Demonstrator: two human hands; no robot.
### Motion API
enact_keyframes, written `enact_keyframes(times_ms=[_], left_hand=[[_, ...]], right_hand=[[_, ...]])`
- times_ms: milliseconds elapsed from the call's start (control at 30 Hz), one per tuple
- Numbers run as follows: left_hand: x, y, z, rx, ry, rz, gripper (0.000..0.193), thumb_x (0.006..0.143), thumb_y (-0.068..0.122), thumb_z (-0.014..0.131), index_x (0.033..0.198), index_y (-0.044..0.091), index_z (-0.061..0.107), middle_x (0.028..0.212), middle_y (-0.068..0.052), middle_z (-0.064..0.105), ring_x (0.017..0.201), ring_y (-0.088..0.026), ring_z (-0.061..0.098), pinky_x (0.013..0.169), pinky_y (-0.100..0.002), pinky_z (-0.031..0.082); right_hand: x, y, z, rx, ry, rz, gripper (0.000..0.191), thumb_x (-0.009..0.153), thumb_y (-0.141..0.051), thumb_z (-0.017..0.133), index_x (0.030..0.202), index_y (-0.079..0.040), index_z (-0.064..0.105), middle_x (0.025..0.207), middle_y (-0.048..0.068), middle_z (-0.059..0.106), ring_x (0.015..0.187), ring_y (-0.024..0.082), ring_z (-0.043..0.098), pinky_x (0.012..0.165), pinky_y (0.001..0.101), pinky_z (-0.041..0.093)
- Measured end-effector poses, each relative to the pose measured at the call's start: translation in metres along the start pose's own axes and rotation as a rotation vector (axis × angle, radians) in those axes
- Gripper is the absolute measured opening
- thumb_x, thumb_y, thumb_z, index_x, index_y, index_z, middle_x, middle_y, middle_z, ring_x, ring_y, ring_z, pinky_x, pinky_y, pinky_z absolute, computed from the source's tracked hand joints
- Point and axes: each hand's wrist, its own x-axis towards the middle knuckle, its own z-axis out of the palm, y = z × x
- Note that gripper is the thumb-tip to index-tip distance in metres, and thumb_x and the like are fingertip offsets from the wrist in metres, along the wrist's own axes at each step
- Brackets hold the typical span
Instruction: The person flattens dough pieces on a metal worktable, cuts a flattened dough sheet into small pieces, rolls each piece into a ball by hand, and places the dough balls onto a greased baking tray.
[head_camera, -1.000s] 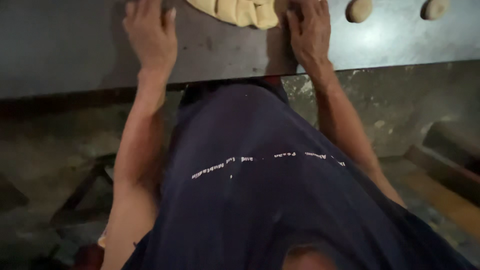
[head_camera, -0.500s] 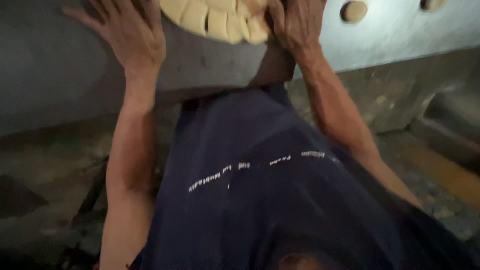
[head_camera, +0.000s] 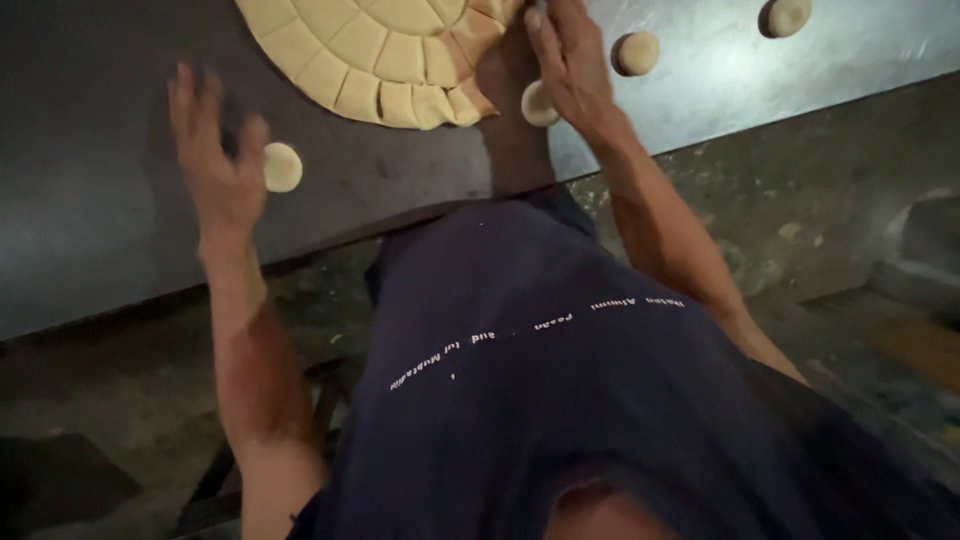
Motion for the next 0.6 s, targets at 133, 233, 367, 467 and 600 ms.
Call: enact_keyframes(times_ms=[133,233,367,467,600], left_hand=[[-0.029,0.026,-0.018,0.224,-0.108,-0.048,0.028,0.095,0.010,0.082,0.118,0.001,0.068,0.143,-0.022,0.059,0.134,-0.042,0.052,0.110,-0.052,0.045],[-0.018,0.062,0.000,0.062,-0.175,-0.331,0.025,0.096,0.010,0.080,0.116,0.002,0.066,0.115,-0.016,0.072,0.106,-0.030,0.071,0.089,-0.042,0.056],[0.046,0.127,0.054,-0.312,-0.116,-0.145,0.030,0.094,0.005,0.078,0.120,0.001,0.063,0.107,-0.014,0.073,0.094,-0.025,0.076,0.079,-0.035,0.059],[0.108,0.184,0.116,-0.383,-0.129,0.289,0.028,0.096,0.002,0.082,0.116,-0.001,0.063,0.104,-0.016,0.071,0.094,-0.029,0.072,0.080,-0.039,0.057],[0.175,0.253,0.226,-0.461,-0.170,0.453,0.024,0.100,0.020,0.082,0.102,0.003,0.065,0.085,-0.012,0.070,0.076,-0.025,0.071,0.070,-0.038,0.055]], right_hand=[[-0.036,0.001,-0.028,-0.576,-0.068,-0.690,0.033,0.089,-0.009,0.075,0.118,-0.002,0.063,0.124,0.024,0.064,0.115,0.041,0.059,0.097,0.0458,0.049],[-0.055,-0.002,-0.031,-0.416,-0.233,-0.350,0.023,0.095,-0.012,0.077,0.110,-0.002,0.062,0.105,0.017,0.069,0.101,0.034,0.066,0.087,0.0424,0.053],[-0.048,-0.001,-0.063,-0.187,-0.089,-0.272,0.030,0.095,-0.011,0.079,0.117,0.000,0.061,0.101,0.016,0.070,0.091,0.026,0.070,0.078,0.0389,0.056],[-0.030,0.007,-0.125,-0.150,0.127,-0.340,0.024,0.106,-0.008,0.075,0.122,0.001,0.060,0.104,0.012,0.073,0.089,0.019,0.070,0.076,0.0344,0.056],[-0.006,0.029,-0.195,0.071,0.453,-0.167,0.015,0.107,-0.008,0.077,0.108,0.004,0.068,0.097,0.017,0.070,0.084,0.023,0.060,0.074,0.0383,0.047]])
